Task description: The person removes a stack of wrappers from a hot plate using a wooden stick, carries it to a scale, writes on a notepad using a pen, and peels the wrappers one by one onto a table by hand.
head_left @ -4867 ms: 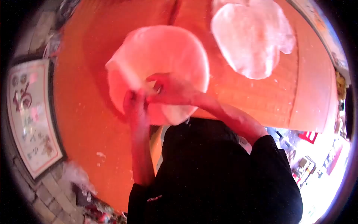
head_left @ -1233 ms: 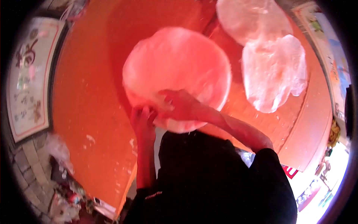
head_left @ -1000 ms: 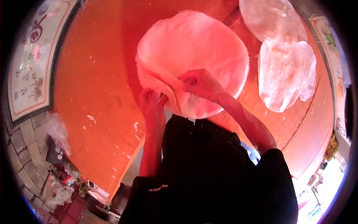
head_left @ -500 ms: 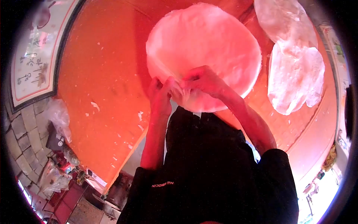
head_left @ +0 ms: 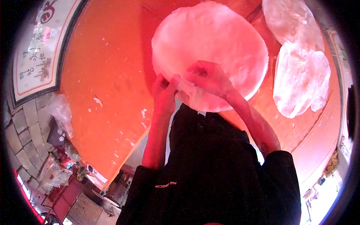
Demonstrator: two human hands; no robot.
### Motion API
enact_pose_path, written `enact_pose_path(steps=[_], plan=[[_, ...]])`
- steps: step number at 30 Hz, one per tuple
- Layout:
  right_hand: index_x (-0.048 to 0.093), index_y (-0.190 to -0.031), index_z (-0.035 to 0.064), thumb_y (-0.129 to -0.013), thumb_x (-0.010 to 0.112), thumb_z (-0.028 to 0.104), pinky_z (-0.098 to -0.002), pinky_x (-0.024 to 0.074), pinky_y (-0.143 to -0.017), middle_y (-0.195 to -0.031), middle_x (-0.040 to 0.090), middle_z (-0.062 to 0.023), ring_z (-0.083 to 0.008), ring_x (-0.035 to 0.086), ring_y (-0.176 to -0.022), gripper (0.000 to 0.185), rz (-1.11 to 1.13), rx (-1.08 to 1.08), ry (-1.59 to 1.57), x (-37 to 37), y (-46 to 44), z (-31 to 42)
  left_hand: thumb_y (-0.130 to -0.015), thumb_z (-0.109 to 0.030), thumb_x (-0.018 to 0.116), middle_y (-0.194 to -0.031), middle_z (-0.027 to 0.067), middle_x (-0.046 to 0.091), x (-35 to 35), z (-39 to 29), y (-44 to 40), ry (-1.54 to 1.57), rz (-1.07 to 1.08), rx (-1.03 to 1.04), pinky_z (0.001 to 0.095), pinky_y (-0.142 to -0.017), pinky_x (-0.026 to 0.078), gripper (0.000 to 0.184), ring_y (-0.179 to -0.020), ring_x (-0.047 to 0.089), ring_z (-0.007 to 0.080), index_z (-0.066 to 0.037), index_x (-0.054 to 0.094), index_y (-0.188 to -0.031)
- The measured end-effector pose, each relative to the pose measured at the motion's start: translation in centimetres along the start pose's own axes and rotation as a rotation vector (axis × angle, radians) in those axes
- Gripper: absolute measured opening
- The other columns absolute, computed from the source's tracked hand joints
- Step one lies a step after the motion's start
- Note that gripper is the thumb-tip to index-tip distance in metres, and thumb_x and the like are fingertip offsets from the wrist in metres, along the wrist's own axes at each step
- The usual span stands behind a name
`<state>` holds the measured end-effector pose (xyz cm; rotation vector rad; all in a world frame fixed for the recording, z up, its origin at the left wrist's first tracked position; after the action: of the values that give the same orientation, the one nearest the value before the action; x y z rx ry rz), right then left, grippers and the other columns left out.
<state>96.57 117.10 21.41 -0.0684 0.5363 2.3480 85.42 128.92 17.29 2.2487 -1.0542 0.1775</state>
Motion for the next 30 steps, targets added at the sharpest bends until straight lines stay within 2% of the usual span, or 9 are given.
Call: enact_pose_path(steps=[5,7,11,13,17,20,23,25,30], plan=[[0.064,-0.106,0.0002,-0.077,0.076,0.026,-0.0255,0.05,-0.063,-0.08,0.064,-0.0044,-0.0089,0.059,-0.071,0.041,-0.085,-0.127,0.199,-0.8,-1.0,1.8,-0.089,-0.01,0.064,-0.096,0.0013,0.062,0.1,-0.1,-0.3,-0.209,0.06,0.074,0.0251,-0.075,0.047,0.019,-0.086,0.058,0.0106,-0.001,0.06,-0.105],[0.062,-0.111,-0.0006,-0.071,0.081,0.032,-0.0265,0.0505,-0.064,-0.079,0.063,-0.0058,-0.0103,0.059,-0.07,0.055,0.069,-0.011,-0.068,0.3,-1.5,0.6,-0.091,-0.012,0.062,-0.096,0.0011,0.062,0.3,-0.1,-0.2,-0.248,0.077,0.077,0.0249,-0.075,0.047,0.019,-0.087,0.057,0.0101,-0.001,0.06,-0.106],[0.062,-0.113,-0.0011,-0.072,0.08,0.03,-0.0273,0.0508,-0.062,-0.077,0.063,-0.0081,-0.012,0.06,-0.068,0.055,-0.039,-0.098,0.093,-0.2,-1.0,2.0,-0.095,-0.018,0.057,-0.093,-0.0005,0.061,-0.2,0.7,-0.5,-0.104,0.071,0.083,0.0238,-0.074,0.046,0.021,-0.085,0.055,0.0086,-0.001,0.061,-0.107],[0.061,-0.114,-0.0005,-0.075,0.078,0.027,-0.0281,0.0511,-0.061,-0.074,0.063,-0.0107,-0.0135,0.061,-0.066,0.051,-0.031,-0.271,0.221,0.2,-0.5,2.9,-0.096,-0.021,0.056,-0.092,-0.0016,0.061,-0.7,1.1,-1.1,-0.098,0.063,0.105,0.0235,-0.073,0.045,0.022,-0.083,0.054,0.008,-0.001,0.061,-0.105],[0.062,-0.114,0.0016,-0.076,0.076,0.025,-0.029,0.0511,-0.061,-0.073,0.064,-0.0109,-0.0139,0.061,-0.065,0.047,-0.085,-0.206,0.259,-1.1,-1.2,1.4,-0.097,-0.023,0.055,-0.085,-0.0047,0.057,-0.7,0.3,-1.3,-0.208,0.07,0.118,0.0201,-0.066,0.04,0.02,-0.075,0.049,0.005,-0.004,0.062,-0.099],[0.064,-0.111,0.0035,-0.075,0.076,0.023,-0.0302,0.0513,-0.062,-0.075,0.065,-0.0107,-0.0142,0.062,-0.066,0.043,-0.066,-0.034,0.034,-1.4,-0.7,1.5,-0.096,-0.023,0.055,-0.083,-0.0057,0.055,-0.1,-0.2,-0.8,-0.221,0.029,0.086,0.0185,-0.062,0.037,0.019,-0.073,0.046,0.0033,-0.005,0.062,-0.097],[0.064,-0.11,0.0031,-0.075,0.075,0.019,-0.0302,0.0513,-0.064,-0.079,0.067,-0.0099,-0.0134,0.062,-0.069,0.04,-0.168,-0.27,0.295,-0.2,-0.5,2.5,-0.096,-0.023,0.057,-0.082,-0.0057,0.055,0.0,-0.3,-0.5,-0.106,-0.026,0.017,0.0183,-0.061,0.037,0.019,-0.072,0.046,0.003,-0.004,0.062,-0.098],[0.062,-0.112,0.0017,-0.073,0.078,0.021,-0.0295,0.0518,-0.068,-0.084,0.067,-0.0093,-0.013,0.063,-0.074,0.046,0.084,-0.169,0.134,0.0,-1.1,1.4,-0.095,-0.022,0.057,-0.082,-0.0056,0.055,-0.1,-0.2,-0.8,-0.053,-0.031,0.013,0.0188,-0.061,0.038,0.019,-0.072,0.047,0.0033,-0.004,0.062,-0.098],[0.064,-0.108,0.0014,-0.071,0.078,0.025,-0.0314,0.0527,-0.07,-0.086,0.068,-0.011,-0.0175,0.065,-0.076,0.046,0.052,-0.1,0.023,-0.1,-0.7,1.1,-0.094,-0.02,0.059,-0.084,-0.0047,0.057,0.5,0.3,-1.4,-0.069,0.003,-0.025,0.0206,-0.064,0.041,0.021,-0.075,0.051,0.0051,-0.001,0.062,-0.101]])
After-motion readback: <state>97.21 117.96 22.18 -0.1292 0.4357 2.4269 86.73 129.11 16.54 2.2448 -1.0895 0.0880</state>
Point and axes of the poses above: each hand's wrist, its own y-axis away from the middle knuckle, its own x-axis out of the palm, z = x × y, the point moved 9 cm from there along -y, towards the middle knuckle
